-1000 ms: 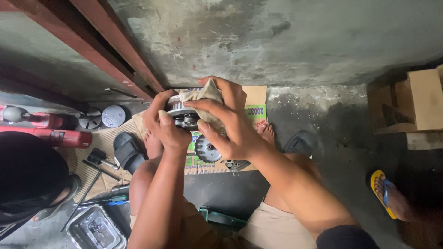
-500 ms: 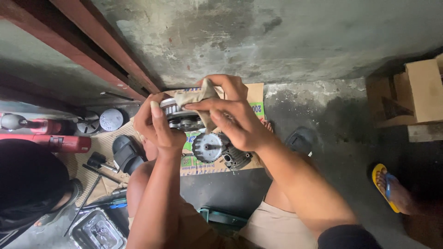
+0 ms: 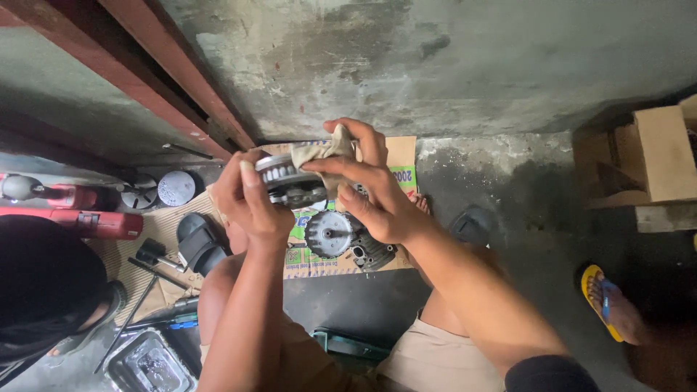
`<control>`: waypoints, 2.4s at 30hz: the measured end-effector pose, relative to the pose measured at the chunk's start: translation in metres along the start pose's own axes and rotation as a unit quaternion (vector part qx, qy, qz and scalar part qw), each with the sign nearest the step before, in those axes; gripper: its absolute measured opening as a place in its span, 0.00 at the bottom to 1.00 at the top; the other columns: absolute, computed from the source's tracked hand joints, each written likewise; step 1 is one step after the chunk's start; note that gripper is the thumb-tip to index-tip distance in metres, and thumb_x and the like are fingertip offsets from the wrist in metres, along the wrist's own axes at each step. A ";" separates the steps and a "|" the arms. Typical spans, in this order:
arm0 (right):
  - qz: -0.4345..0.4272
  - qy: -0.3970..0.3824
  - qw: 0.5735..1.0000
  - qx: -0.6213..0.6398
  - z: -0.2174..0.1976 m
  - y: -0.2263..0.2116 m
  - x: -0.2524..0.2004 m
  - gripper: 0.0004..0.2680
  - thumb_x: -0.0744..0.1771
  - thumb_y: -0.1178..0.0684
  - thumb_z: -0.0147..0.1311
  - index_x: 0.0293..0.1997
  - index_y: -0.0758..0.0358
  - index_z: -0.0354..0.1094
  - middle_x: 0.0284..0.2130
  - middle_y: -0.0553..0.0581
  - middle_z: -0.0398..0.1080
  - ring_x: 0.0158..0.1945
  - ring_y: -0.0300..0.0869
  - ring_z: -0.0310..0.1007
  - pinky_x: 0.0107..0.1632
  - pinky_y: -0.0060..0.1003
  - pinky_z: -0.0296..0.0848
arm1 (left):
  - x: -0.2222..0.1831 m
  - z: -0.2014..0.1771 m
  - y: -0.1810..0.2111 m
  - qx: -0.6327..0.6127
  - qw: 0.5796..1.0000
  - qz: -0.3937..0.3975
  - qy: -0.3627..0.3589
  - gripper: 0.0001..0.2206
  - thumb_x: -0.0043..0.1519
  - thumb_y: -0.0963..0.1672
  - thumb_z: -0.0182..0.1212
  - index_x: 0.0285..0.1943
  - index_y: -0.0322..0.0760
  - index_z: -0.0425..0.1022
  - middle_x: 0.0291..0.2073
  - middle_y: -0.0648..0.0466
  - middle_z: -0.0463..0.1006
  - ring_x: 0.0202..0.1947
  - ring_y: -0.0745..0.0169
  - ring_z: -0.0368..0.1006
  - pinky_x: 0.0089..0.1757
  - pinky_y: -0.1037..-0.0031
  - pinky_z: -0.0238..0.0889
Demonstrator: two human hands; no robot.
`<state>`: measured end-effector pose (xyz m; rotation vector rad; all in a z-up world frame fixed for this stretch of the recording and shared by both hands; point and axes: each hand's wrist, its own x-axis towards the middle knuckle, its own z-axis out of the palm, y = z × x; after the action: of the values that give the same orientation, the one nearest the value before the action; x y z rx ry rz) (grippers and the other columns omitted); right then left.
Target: Cleaning a motorcycle clutch component using a brush and a cloth on a workshop floor.
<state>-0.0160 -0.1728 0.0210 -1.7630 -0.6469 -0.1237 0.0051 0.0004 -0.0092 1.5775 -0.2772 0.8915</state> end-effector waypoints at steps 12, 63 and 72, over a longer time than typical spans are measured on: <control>0.002 -0.134 0.986 -0.103 -0.009 -0.015 0.010 0.22 0.65 0.56 0.66 0.66 0.51 0.63 0.52 0.73 0.67 0.52 0.65 0.75 0.52 0.58 0.76 | 0.016 -0.007 0.008 0.026 0.988 0.089 -0.125 0.22 0.69 0.52 0.47 0.34 0.31 0.75 0.17 0.49 0.60 0.16 0.48 0.60 0.27 0.66 0.59; -0.044 0.023 0.985 -0.168 0.036 0.006 -0.001 0.17 0.71 0.40 0.43 0.68 0.47 0.65 0.67 0.68 0.52 0.68 0.60 0.52 0.70 0.61 0.43 | -0.021 0.025 -0.024 -0.013 0.961 -0.231 0.151 0.14 0.69 0.52 0.50 0.40 0.41 0.69 0.34 0.57 0.67 0.36 0.71 0.57 0.44 0.80 0.54; -0.055 -0.032 0.987 -0.145 0.013 0.001 -0.001 0.19 0.67 0.55 0.61 0.66 0.56 0.64 0.58 0.74 0.65 0.56 0.66 0.72 0.53 0.60 0.73 | -0.014 0.016 -0.012 0.091 0.984 -0.130 0.075 0.21 0.74 0.51 0.34 0.43 0.33 0.70 0.31 0.47 0.67 0.33 0.58 0.61 0.41 0.69 0.59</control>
<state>-0.0191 -0.1615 0.0157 -2.0177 -0.8050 -0.2483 0.0092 -0.0159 -0.0266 1.6576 0.1196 0.8429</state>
